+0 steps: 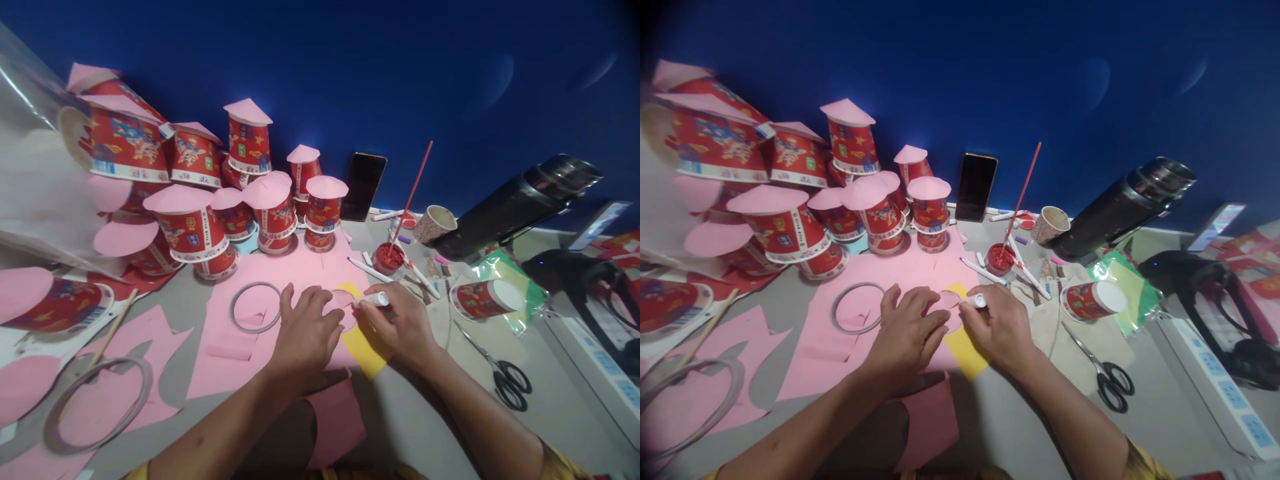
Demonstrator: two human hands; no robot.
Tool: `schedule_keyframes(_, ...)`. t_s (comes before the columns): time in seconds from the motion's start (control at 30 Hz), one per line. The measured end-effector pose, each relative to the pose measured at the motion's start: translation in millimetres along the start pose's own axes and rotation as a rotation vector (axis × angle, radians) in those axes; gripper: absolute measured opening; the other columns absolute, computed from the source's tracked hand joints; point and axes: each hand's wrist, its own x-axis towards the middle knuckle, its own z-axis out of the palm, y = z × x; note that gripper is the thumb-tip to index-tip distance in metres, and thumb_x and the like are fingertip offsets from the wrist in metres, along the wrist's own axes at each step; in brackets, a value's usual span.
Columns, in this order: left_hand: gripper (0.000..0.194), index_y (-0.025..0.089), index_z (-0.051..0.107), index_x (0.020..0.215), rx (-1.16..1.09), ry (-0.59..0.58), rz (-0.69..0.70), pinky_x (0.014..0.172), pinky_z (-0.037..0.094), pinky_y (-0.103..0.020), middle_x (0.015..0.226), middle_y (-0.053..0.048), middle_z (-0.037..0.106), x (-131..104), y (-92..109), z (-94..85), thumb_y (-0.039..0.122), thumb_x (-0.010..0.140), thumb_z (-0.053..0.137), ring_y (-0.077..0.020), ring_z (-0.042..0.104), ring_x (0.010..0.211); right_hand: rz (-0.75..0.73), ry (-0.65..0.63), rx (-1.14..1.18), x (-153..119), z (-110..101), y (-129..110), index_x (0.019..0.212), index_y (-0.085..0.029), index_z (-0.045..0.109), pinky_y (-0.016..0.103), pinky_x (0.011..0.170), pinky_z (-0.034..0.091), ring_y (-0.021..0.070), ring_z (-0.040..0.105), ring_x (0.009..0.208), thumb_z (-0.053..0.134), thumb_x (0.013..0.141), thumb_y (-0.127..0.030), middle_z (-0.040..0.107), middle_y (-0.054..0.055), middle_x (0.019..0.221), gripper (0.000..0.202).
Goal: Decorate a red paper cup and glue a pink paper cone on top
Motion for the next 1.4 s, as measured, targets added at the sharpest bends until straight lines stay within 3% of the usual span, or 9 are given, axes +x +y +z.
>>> schedule_keyframes(0.13, 0.014, 0.025, 0.077, 0.101, 0.007, 0.003, -0.004, 0.113, 0.026, -0.077, 0.126, -0.012, 0.072, 0.3, 0.5, 0.7, 0.019, 0.095, 0.066, -0.0345, 0.062, 0.123, -0.074, -0.038, -0.004, -1.6, 5.7, -6.4, 0.099, -0.019, 0.069, 0.033, 0.074, 0.047, 0.0222, 0.067, 0.082, 0.062, 0.1, -0.031, 0.075, 0.006, 0.087, 0.013)
schedule_keyframes(0.27, 0.012, 0.024, 0.076, 0.1, 0.029, 0.011, 0.003, 0.112, 0.028, -0.077, 0.123, -0.012, 0.073, 0.8, -0.4, 1.2, 0.019, 0.093, 0.068, -0.0355, 0.062, 0.123, -0.137, -0.067, -0.153, 0.1, 8.8, -4.1, 0.095, -0.018, 0.07, 0.035, 0.07, 0.044, 0.0243, 0.064, 0.08, 0.055, 0.103, -0.032, 0.074, 0.008, 0.083, 0.022)
schedule_keyframes(0.5, 0.013, 0.025, 0.075, 0.103, 0.005, -0.026, -0.003, 0.113, 0.025, -0.077, 0.128, -0.012, 0.072, 0.6, 0.2, 0.0, 0.019, 0.094, 0.067, -0.0347, 0.061, 0.125, -0.038, 0.074, -0.074, -0.1, -7.0, -4.0, 0.094, -0.019, 0.069, 0.032, 0.072, 0.046, 0.0211, 0.066, 0.075, 0.064, 0.099, -0.029, 0.074, 0.005, 0.084, 0.012)
schedule_keyframes(0.7, 0.015, 0.024, 0.075, 0.104, -0.002, -0.015, -0.028, 0.113, 0.026, -0.076, 0.126, -0.011, 0.072, 2.0, 0.6, 2.1, 0.018, 0.094, 0.066, -0.034, 0.062, 0.124, -0.133, -0.067, -0.079, -5.2, 7.2, -6.2, 0.098, -0.018, 0.07, 0.034, 0.072, 0.046, 0.024, 0.066, 0.081, 0.06, 0.101, -0.03, 0.076, 0.007, 0.087, 0.016)
schedule_keyframes(0.87, 0.014, 0.025, 0.075, 0.103, -0.011, -0.031, -0.03, 0.114, 0.024, -0.076, 0.127, -0.011, 0.071, 1.1, 1.8, -0.6, 0.018, 0.094, 0.066, -0.0333, 0.06, 0.125, -0.098, 0.025, -0.098, -2.6, 1.5, 0.6, 0.097, -0.018, 0.069, 0.034, 0.073, 0.045, 0.0231, 0.065, 0.079, 0.063, 0.1, -0.03, 0.075, 0.007, 0.085, 0.014)
schedule_keyframes(1.07, 0.016, 0.025, 0.075, 0.103, -0.021, -0.027, -0.042, 0.114, 0.024, -0.075, 0.126, -0.011, 0.071, 1.5, 2.7, -2.4, 0.016, 0.094, 0.066, -0.0333, 0.06, 0.125, -0.143, -0.093, -0.056, -5.8, 0.4, -2.1, 0.099, -0.018, 0.07, 0.034, 0.073, 0.046, 0.0227, 0.065, 0.081, 0.061, 0.1, -0.028, 0.076, 0.006, 0.086, 0.014)
schedule_keyframes(1.2, 0.016, 0.024, 0.074, 0.103, -0.025, -0.044, -0.037, 0.114, 0.024, -0.075, 0.125, -0.011, 0.071, 1.6, 3.0, -4.5, 0.016, 0.094, 0.065, -0.0334, 0.06, 0.124, -0.094, -0.046, -0.126, -3.0, -5.8, 0.2, 0.095, -0.02, 0.071, 0.035, 0.072, 0.046, 0.0241, 0.065, 0.08, 0.059, 0.101, -0.033, 0.075, 0.007, 0.084, 0.019)
schedule_keyframes(1.3, 0.017, 0.024, 0.073, 0.105, -0.034, -0.059, -0.044, 0.114, 0.024, -0.075, 0.127, -0.011, 0.07, 1.5, 4.2, -6.0, 0.016, 0.094, 0.064, -0.033, 0.06, 0.124, -0.057, 0.018, -0.057, -2.2, -6.3, -3.7, 0.096, -0.021, 0.07, 0.035, 0.074, 0.048, 0.0225, 0.067, 0.079, 0.061, 0.1, -0.032, 0.076, 0.007, 0.085, 0.015)
schedule_keyframes(1.4, 0.016, 0.022, 0.071, 0.107, -0.022, -0.071, -0.058, 0.115, 0.024, -0.073, 0.128, -0.012, 0.069, 2.5, 5.7, -7.3, 0.016, 0.095, 0.063, -0.0335, 0.059, 0.126, -0.096, -0.047, 0.01, -3.9, 1.8, -8.6, 0.098, -0.02, 0.071, 0.034, 0.075, 0.048, 0.0216, 0.067, 0.081, 0.062, 0.1, -0.03, 0.077, 0.006, 0.087, 0.013)
